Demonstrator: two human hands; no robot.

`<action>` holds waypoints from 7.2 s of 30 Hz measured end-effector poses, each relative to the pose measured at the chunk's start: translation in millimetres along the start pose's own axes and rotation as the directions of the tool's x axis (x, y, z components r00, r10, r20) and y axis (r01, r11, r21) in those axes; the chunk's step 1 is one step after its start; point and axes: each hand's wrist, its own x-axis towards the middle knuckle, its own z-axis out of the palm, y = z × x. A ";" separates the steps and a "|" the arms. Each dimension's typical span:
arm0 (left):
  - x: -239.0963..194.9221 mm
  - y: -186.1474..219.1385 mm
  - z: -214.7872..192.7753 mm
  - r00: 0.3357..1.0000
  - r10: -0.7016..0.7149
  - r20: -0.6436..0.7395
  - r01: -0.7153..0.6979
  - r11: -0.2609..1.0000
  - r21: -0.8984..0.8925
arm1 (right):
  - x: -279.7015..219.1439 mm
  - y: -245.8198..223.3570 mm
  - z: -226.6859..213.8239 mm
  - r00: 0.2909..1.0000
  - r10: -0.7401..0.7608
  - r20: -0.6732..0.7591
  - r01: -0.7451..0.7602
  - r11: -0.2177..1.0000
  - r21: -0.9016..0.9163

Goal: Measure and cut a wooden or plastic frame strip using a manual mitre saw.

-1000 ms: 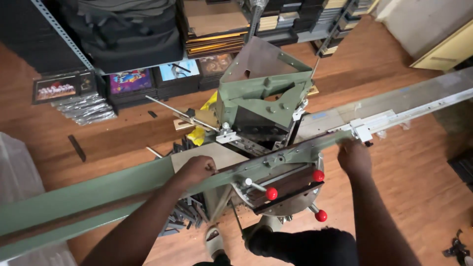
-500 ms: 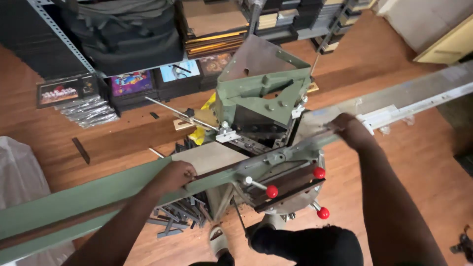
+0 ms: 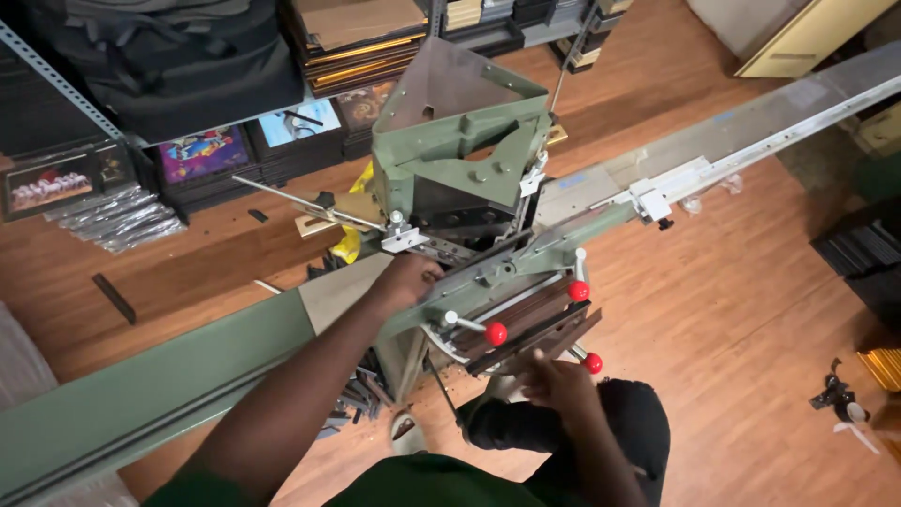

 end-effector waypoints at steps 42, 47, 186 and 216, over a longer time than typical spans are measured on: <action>-0.4 -9.0 -0.9 0.998 0.059 0.033 -0.065 0.973 0.222 | -2.9 -35.4 22.2 0.975 -0.005 0.222 0.035 0.991 -0.131; -47.7 -7.6 -29.7 1.000 0.020 0.017 -0.024 0.966 0.259 | -19.1 -44.7 -0.2 0.992 -0.049 0.118 0.071 0.980 -0.187; -40.6 30.0 -39.7 0.897 -0.441 -0.023 0.442 0.896 0.048 | 134.8 35.1 -64.7 0.800 -0.599 0.030 0.226 0.255 -0.940; -126.3 15.8 -62.6 0.914 -0.373 -0.158 0.382 0.924 0.031 | 269.6 -229.1 -103.7 0.478 -0.490 0.729 0.818 -0.055 -0.573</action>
